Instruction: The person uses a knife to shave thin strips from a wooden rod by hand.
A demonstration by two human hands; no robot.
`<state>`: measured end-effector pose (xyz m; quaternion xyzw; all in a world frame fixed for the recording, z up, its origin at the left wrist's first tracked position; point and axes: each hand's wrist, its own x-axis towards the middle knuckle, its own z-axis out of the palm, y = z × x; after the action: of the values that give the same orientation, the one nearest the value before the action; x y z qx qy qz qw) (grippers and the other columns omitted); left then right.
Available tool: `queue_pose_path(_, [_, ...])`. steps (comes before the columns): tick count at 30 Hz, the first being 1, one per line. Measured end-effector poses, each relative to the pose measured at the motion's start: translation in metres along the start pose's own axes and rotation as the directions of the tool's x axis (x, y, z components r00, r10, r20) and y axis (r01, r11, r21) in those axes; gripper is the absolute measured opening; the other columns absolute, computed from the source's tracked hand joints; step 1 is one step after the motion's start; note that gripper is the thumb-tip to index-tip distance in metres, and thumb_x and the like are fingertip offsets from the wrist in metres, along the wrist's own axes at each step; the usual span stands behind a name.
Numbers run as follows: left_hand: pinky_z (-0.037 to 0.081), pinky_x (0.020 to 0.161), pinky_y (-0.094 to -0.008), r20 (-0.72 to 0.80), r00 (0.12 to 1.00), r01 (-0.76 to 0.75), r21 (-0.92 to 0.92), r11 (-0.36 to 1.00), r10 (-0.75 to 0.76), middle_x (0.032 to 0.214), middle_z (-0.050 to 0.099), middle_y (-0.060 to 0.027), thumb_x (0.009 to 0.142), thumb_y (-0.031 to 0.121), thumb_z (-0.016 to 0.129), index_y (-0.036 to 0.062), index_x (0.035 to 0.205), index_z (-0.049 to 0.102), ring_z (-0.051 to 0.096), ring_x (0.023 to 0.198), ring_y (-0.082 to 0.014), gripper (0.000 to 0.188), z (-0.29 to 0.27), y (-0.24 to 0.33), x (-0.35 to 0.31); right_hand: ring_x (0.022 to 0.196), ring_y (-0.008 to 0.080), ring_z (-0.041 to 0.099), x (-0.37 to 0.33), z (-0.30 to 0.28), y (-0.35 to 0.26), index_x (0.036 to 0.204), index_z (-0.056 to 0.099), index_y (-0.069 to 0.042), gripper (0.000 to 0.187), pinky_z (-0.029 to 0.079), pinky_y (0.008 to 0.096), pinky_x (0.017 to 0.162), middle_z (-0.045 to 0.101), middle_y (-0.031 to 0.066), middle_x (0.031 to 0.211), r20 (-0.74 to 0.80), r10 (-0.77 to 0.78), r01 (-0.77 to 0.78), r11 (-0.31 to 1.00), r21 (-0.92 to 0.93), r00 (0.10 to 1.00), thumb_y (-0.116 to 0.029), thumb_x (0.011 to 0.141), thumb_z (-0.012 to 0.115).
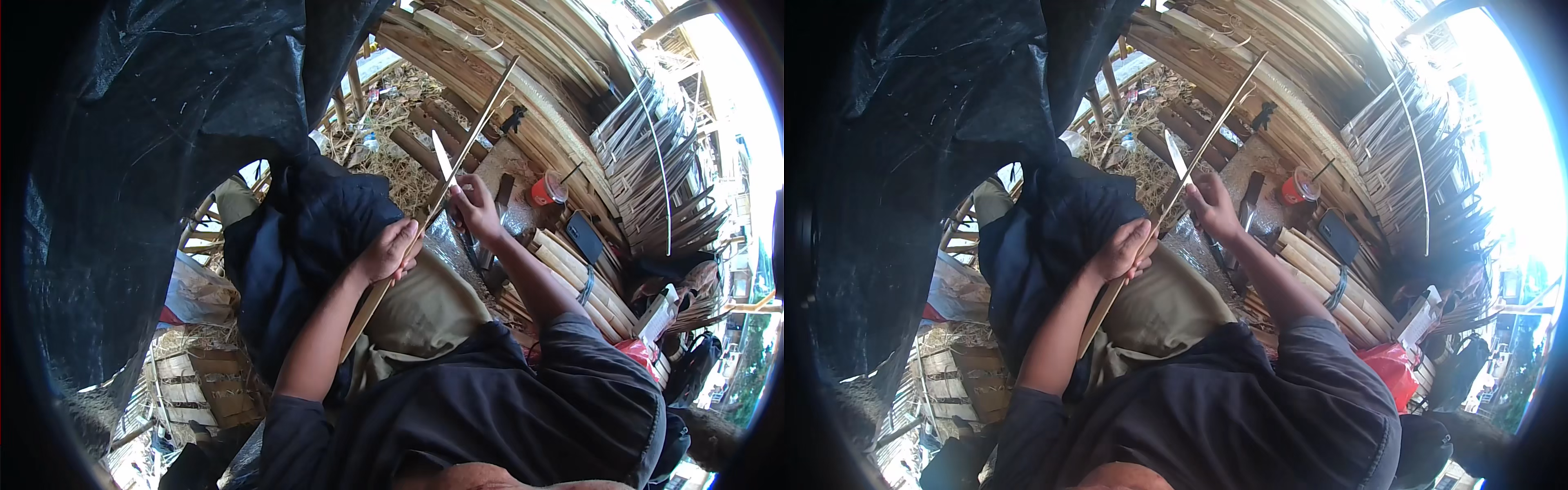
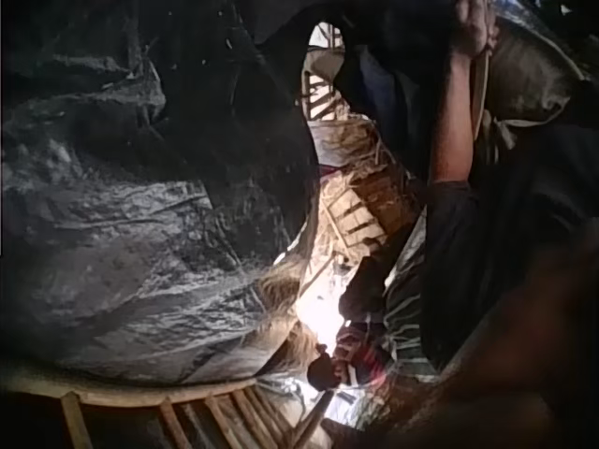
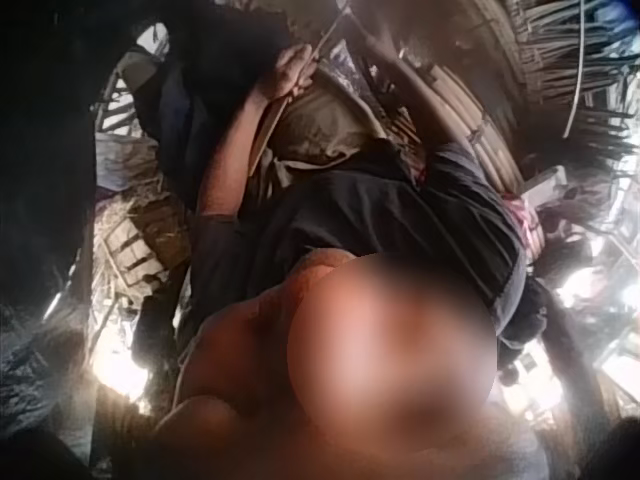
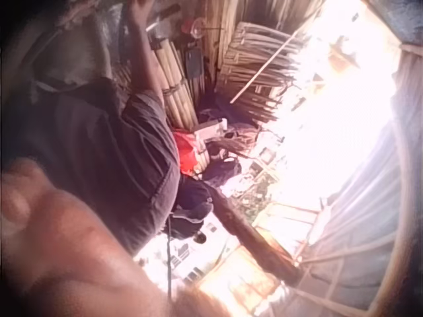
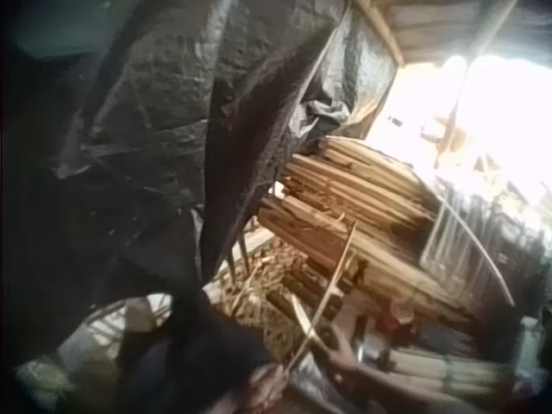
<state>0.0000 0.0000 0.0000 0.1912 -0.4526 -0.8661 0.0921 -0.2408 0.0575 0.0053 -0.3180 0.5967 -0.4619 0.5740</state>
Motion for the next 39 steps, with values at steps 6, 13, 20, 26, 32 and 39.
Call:
queue_pose_path(6, [0.032, 0.035, -0.0183, 0.039, 0.999, -0.003, -0.083, 0.997, 0.007, 0.058, 0.037, 0.0042, 0.106, 0.046, 0.037, 0.0111, 0.101, 0.047, 0.035, 0.04, -0.0026, 0.037, -0.002, 0.006, 0.0, 0.075, 0.0313, 0.068, -0.02, 0.026, -0.025, 0.106, 0.058, -0.004, 0.019, 0.054, 0.0412, 0.063, 0.065, 0.0174, 0.088, -0.091, -0.583, 0.296, 0.534, -0.792, 0.807, -0.021, 0.096, 0.06])
queue_pose_path(13, [0.032, 0.036, -0.0184, 0.024, 1.0, -0.011, -0.088, 0.996, 0.013, 0.058, 0.038, 0.0041, 0.106, 0.046, 0.037, 0.0112, 0.101, 0.047, 0.035, 0.041, -0.0023, 0.037, 0.002, 0.005, -0.006, 0.081, 0.0351, 0.067, -0.014, 0.037, -0.008, 0.116, 0.053, -0.007, 0.024, 0.054, 0.0453, 0.066, 0.064, 0.0147, 0.094, -0.058, -0.728, 0.067, 0.141, -0.988, 0.683, -0.015, 0.094, 0.057])
queue_pose_path(20, [0.031, 0.036, -0.019, 0.007, 0.999, -0.031, 0.003, 1.0, 0.031, 0.059, 0.038, 0.0043, 0.106, 0.046, 0.036, 0.0101, 0.101, 0.046, 0.034, 0.041, -0.0024, 0.038, 0.003, 0.004, -0.008, 0.066, 0.0337, 0.066, -0.013, 0.006, -0.029, 0.105, 0.051, -0.001, 0.016, 0.055, 0.0425, 0.055, 0.059, 0.016, 0.081, 0.284, -0.541, 0.245, -0.146, -0.959, 0.792, -0.013, 0.095, 0.053])
queue_pose_path(26, [0.032, 0.037, -0.019, 0.008, 0.999, -0.045, -0.04, 0.998, 0.046, 0.06, 0.038, 0.0042, 0.105, 0.047, 0.038, 0.0103, 0.099, 0.048, 0.035, 0.041, -0.0028, 0.039, 0.0, -0.001, -0.006, 0.062, 0.031, 0.068, -0.011, 0.007, -0.043, 0.103, 0.049, 0.001, 0.016, 0.057, 0.0403, 0.053, 0.06, 0.0158, 0.074, 0.287, -0.393, 0.147, -0.349, -0.926, 0.873, -0.011, 0.092, 0.051])
queue_pose_path(32, [0.032, 0.037, -0.019, -0.01, 0.997, -0.08, -0.029, 0.996, 0.079, 0.059, 0.038, 0.0043, 0.104, 0.05, 0.04, 0.0102, 0.1, 0.049, 0.036, 0.041, -0.0032, 0.041, -0.004, -0.006, -0.008, 0.064, 0.031, 0.069, -0.012, 0.024, -0.089, 0.106, 0.051, 0.0, 0.019, 0.057, 0.0411, 0.054, 0.062, 0.0131, 0.07, 0.316, -0.206, 0.215, -0.398, -0.892, 0.926, -0.013, 0.092, 0.051])
queue_pose_path(39, [0.033, 0.037, -0.0194, 0.045, 0.996, -0.074, -0.088, 0.993, 0.079, 0.059, 0.038, 0.0043, 0.103, 0.052, 0.041, 0.0103, 0.102, 0.048, 0.037, 0.041, -0.0037, 0.042, -0.005, -0.007, -0.006, 0.078, 0.032, 0.07, -0.009, 0.031, -0.122, 0.109, 0.06, -0.008, 0.02, 0.058, 0.0442, 0.068, 0.067, 0.0131, 0.08, 0.259, 0.021, 0.252, -0.329, -0.91, 0.966, -0.021, 0.097, 0.05])
